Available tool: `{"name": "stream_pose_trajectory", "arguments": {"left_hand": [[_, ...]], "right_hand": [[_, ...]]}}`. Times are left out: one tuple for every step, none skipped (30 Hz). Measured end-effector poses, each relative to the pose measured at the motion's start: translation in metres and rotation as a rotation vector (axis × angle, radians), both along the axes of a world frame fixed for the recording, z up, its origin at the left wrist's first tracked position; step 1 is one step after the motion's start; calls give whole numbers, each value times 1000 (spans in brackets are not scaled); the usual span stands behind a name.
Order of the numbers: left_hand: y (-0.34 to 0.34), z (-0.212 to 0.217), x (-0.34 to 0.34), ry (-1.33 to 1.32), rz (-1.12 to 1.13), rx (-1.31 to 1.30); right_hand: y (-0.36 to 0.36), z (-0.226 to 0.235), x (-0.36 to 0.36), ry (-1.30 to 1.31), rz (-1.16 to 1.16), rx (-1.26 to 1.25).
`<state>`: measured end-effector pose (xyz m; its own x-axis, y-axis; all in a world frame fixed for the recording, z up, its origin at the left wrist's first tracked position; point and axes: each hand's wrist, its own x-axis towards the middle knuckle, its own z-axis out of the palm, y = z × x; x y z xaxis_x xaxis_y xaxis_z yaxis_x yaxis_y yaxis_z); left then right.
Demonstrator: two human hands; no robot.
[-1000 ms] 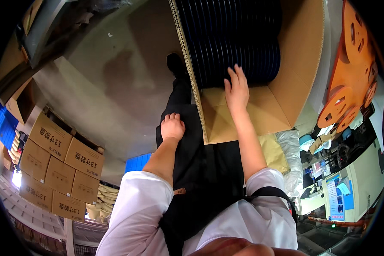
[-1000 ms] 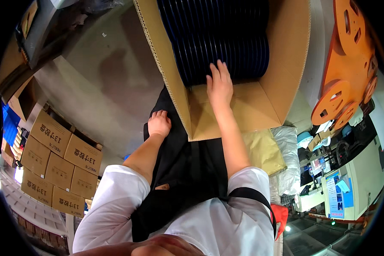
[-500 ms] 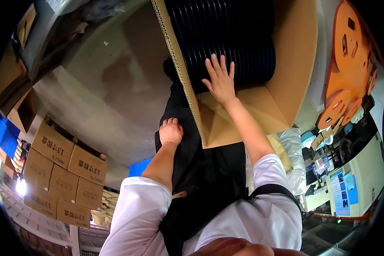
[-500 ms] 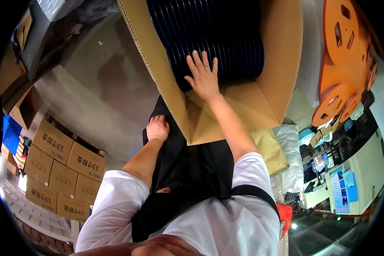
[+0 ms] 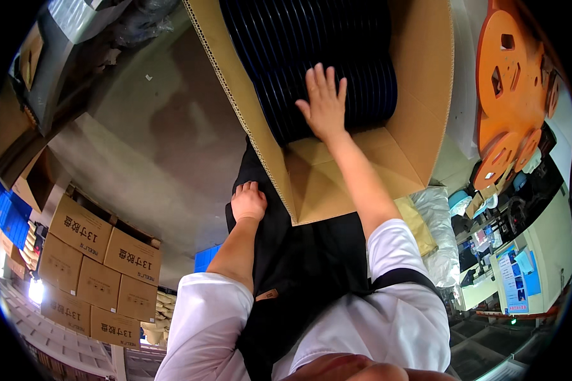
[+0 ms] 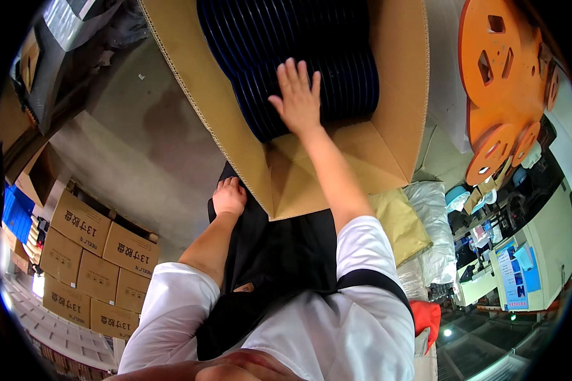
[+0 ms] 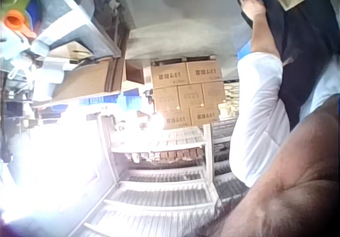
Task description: The person packs blue reels into a cardboard box, seals the box with tape, attaches a label, and then carries the box to a stack before beginning to pack another box.
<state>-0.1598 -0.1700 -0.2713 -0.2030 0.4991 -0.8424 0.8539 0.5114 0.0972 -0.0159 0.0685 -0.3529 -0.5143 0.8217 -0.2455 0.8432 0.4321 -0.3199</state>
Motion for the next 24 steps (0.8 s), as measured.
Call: {"name": "stream_pose_trajectory", "arguments": {"left_hand": [[-1, 1, 2, -10, -13, 1], [-1, 2, 5, -21, -22, -22], [2, -1, 2, -16, -23, -37], [7, -3, 2, -13, -26, -28], [12, -6, 0, 3, -35, -41], [13, -4, -1, 26, -42, -66], [13, -3, 0, 31, -44, -67], [13, -3, 1, 33, -27, -57], [15, -5, 0, 42, -10, -41], [17, -7, -2, 56, -4, -42], [22, -8, -5, 74, -6, -34], [26, -7, -8, 89, 14, -34], [34, -6, -8, 85, 28, -24], [43, -6, -9, 101, 22, -75], [48, -5, -9, 116, 18, -55], [50, -4, -12, 115, 96, 26], [54, 1, -15, 106, 178, 104], [59, 8, -23, 87, 275, 114], [60, 12, -33, 106, 342, 215], [65, 17, -47, 64, 422, 346], [70, 24, -62, 22, 504, 479], [86, 33, -70, -50, 678, 555], [102, 44, -80, -126, 851, 627], [113, 51, -100, -106, 856, 702]], "right_hand": [[8, -4, 10, -26, -29, 26], [2, -20, 31, -65, -32, -11], [-3, -20, 33, -7, -23, -11], [-10, -17, 36, -18, -19, -23], [-13, -16, 40, -31, -16, -35], [-10, -11, 37, -23, -12, -81], [-9, -3, 40, -18, -15, -82], [-12, 10, 48, -20, -41, -66], [-13, 24, 52, -13, -68, -45], [-12, 41, 57, 8, -124, -71], [-15, 59, 67, 10, -152, -78], [-19, 81, 77, 32, -150, -72], [-24, 103, 94, 50, -145, -55], [-32, 126, 110, 21, -162, -61], [-44, 143, 125, -9, -197, -67], [-57, 158, 139, -11, -233, -65], [-73, 171, 151, -16, -239, -73], [-90, 176, 162, -18, -242, -84], [-106, 176, 171, 2, -244, -80], [-121, 173, 179, 5, -135, -112], [-130, 165, 184, 10, -20, -141], [-132, 153, 188, -37, 25, -162], [-130, 138, 187, -32, 19, -149], [-124, 116, 176, -1, 21, -65]]}}
